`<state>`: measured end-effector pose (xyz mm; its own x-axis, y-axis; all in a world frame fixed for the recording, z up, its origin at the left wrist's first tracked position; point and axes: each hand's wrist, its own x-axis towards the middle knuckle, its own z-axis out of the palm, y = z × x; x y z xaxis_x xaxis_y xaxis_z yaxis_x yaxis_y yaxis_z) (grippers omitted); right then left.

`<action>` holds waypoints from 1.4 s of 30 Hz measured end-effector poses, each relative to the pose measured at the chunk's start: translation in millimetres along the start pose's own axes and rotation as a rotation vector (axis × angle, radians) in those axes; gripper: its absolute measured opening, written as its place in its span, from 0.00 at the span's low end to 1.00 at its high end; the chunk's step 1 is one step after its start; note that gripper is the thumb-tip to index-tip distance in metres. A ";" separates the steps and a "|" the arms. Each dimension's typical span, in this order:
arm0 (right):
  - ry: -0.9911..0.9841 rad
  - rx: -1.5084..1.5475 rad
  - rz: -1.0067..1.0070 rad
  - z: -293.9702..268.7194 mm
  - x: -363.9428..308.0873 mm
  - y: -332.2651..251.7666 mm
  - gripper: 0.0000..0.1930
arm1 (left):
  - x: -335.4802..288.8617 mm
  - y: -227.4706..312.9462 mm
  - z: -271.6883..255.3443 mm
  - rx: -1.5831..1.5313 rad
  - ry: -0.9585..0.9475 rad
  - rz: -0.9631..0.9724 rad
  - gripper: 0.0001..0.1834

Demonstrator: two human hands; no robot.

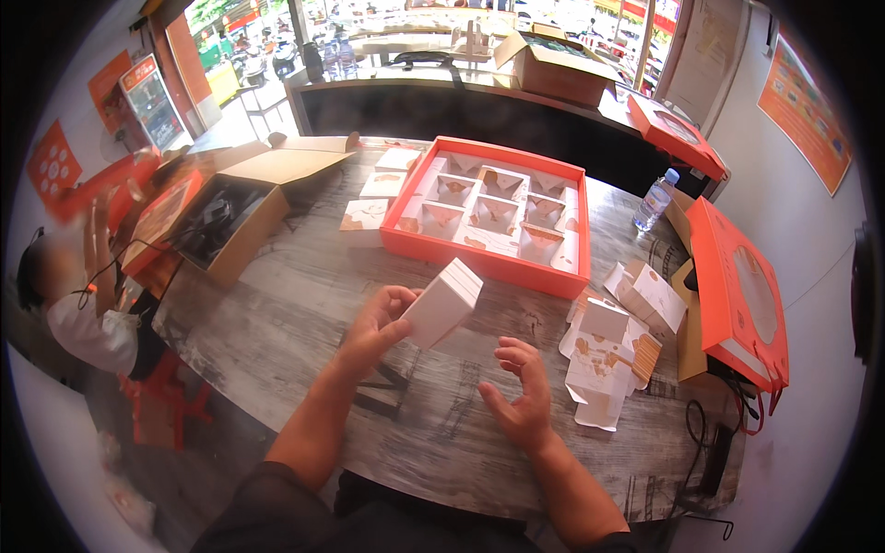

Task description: The person assembles cardboard boxes by hand, folding and tucking the flaps one by one, then places the finished boxes into a larger tray.

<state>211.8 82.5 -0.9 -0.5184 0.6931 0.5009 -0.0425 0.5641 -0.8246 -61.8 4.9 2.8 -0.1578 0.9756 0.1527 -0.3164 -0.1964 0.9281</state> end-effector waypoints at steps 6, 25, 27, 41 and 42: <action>-0.012 0.017 0.047 0.7 -5.1 -4.2 0.47 | -5.9 -13.1 28.5 -0.457 -0.212 -0.292 0.40; 0.078 0.493 0.326 8.0 -1.1 8.8 0.27 | -6.9 -24.1 48.8 0.656 0.008 0.215 0.43; 0.053 0.521 0.341 5.3 -4.5 16.2 0.25 | -2.4 -18.5 50.8 0.812 0.018 0.314 0.42; -0.031 0.252 0.298 4.3 -9.1 13.0 0.20 | 16.1 -26.5 41.3 0.903 0.348 0.017 0.26; -0.027 0.235 0.290 4.8 -8.1 11.0 0.19 | 19.6 -25.3 40.7 0.987 0.361 0.001 0.27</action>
<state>211.4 80.9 -15.3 -0.5596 0.7953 0.2331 -0.0836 0.2257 -0.9706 -18.8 33.0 -3.9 -0.4781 0.8566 0.1940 0.5611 0.1280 0.8178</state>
